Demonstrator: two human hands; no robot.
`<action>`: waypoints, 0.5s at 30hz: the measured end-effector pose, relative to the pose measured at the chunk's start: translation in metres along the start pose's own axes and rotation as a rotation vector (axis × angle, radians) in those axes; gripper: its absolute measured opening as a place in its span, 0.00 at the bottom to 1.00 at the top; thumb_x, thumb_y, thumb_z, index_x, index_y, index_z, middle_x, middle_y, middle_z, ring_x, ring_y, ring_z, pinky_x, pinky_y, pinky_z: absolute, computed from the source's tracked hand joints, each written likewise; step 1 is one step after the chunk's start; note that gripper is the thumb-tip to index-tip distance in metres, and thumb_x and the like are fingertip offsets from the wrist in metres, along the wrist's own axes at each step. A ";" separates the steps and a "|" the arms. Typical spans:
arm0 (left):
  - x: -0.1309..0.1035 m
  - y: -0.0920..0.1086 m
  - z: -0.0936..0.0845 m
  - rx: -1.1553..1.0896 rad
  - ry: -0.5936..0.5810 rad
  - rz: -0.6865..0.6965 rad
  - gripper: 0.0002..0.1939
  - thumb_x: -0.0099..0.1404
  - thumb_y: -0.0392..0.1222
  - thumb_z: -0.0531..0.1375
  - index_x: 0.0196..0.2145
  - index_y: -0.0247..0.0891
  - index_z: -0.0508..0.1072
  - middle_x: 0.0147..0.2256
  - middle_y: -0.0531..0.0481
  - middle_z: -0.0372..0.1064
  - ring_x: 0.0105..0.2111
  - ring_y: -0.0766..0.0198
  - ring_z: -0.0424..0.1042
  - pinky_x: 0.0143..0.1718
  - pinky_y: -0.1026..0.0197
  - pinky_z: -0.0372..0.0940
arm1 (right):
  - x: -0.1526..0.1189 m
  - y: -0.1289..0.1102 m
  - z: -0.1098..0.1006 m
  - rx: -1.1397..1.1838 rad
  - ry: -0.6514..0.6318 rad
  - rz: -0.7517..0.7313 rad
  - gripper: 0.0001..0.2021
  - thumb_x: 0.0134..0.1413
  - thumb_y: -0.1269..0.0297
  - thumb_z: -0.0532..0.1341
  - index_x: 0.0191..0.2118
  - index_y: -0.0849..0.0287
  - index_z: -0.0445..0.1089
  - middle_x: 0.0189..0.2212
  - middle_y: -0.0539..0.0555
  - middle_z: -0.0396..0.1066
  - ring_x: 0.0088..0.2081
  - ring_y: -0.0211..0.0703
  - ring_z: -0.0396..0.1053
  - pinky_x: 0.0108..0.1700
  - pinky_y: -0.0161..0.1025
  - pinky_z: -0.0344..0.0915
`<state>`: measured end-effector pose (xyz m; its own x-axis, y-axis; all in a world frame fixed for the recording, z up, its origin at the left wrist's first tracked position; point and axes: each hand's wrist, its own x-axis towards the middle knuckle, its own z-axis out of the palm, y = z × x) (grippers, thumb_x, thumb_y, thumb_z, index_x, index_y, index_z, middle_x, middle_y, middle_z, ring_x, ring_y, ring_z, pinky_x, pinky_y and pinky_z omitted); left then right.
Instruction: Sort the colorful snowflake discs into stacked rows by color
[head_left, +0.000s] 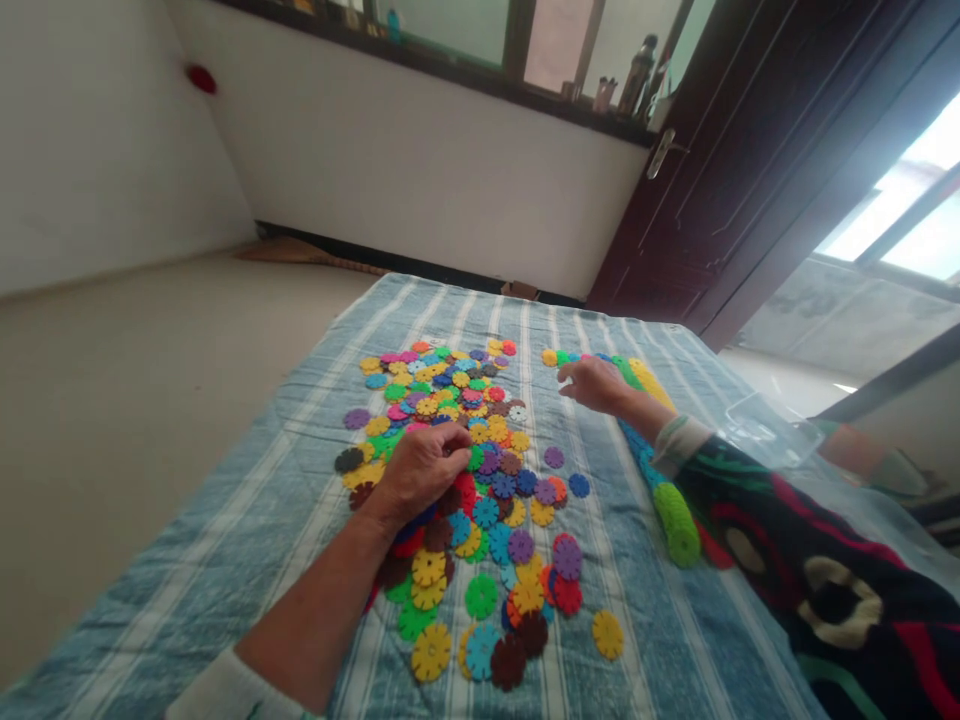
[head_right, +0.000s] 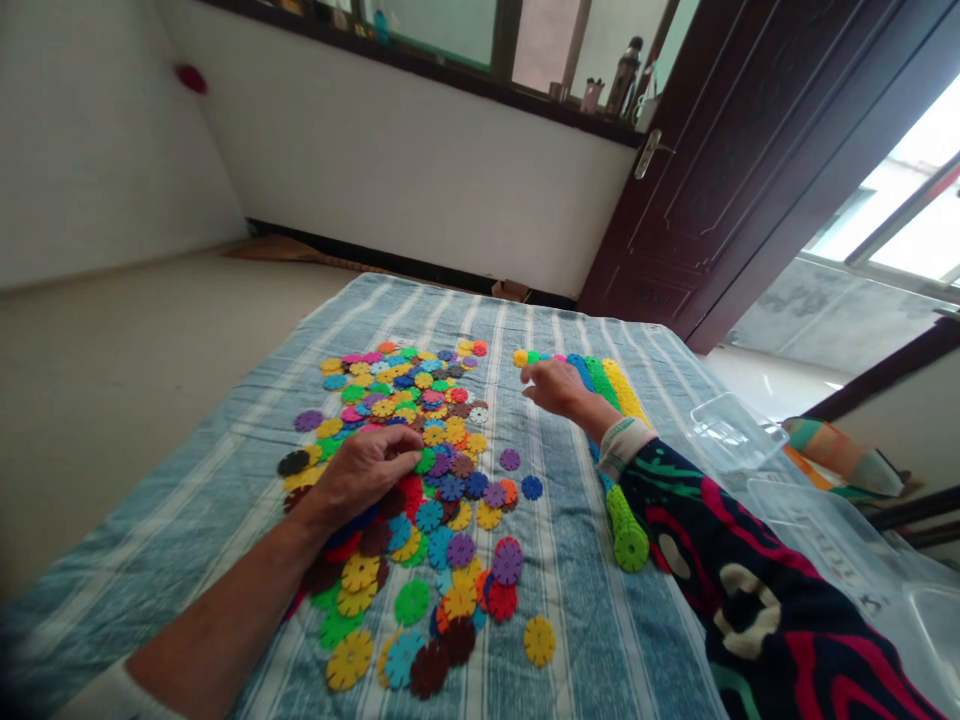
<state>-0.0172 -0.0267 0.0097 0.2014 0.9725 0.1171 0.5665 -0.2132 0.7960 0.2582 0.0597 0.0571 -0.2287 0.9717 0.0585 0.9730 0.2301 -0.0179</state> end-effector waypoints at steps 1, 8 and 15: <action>0.000 0.000 0.000 0.001 0.002 0.007 0.10 0.53 0.45 0.56 0.28 0.39 0.74 0.23 0.53 0.70 0.24 0.65 0.68 0.27 0.64 0.62 | -0.008 -0.010 -0.001 0.020 -0.014 -0.041 0.10 0.54 0.65 0.65 0.43 0.55 0.76 0.37 0.54 0.77 0.39 0.44 0.72 0.38 0.35 0.61; 0.000 -0.001 0.003 0.018 0.011 0.055 0.09 0.53 0.44 0.56 0.26 0.39 0.73 0.22 0.54 0.69 0.24 0.65 0.67 0.27 0.64 0.61 | -0.075 -0.078 -0.001 0.278 -0.194 -0.415 0.04 0.53 0.68 0.65 0.35 0.54 0.77 0.27 0.46 0.74 0.28 0.34 0.67 0.30 0.31 0.53; -0.001 0.001 0.002 0.027 0.010 0.063 0.09 0.53 0.44 0.56 0.27 0.38 0.74 0.22 0.53 0.70 0.24 0.65 0.67 0.28 0.64 0.62 | -0.109 -0.111 -0.002 0.150 -0.258 -0.521 0.05 0.52 0.61 0.67 0.32 0.56 0.76 0.26 0.49 0.73 0.28 0.37 0.66 0.27 0.33 0.45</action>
<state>-0.0153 -0.0280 0.0087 0.2292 0.9579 0.1727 0.5739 -0.2763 0.7709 0.1755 -0.0722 0.0550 -0.6931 0.7058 -0.1468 0.7198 0.6666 -0.1937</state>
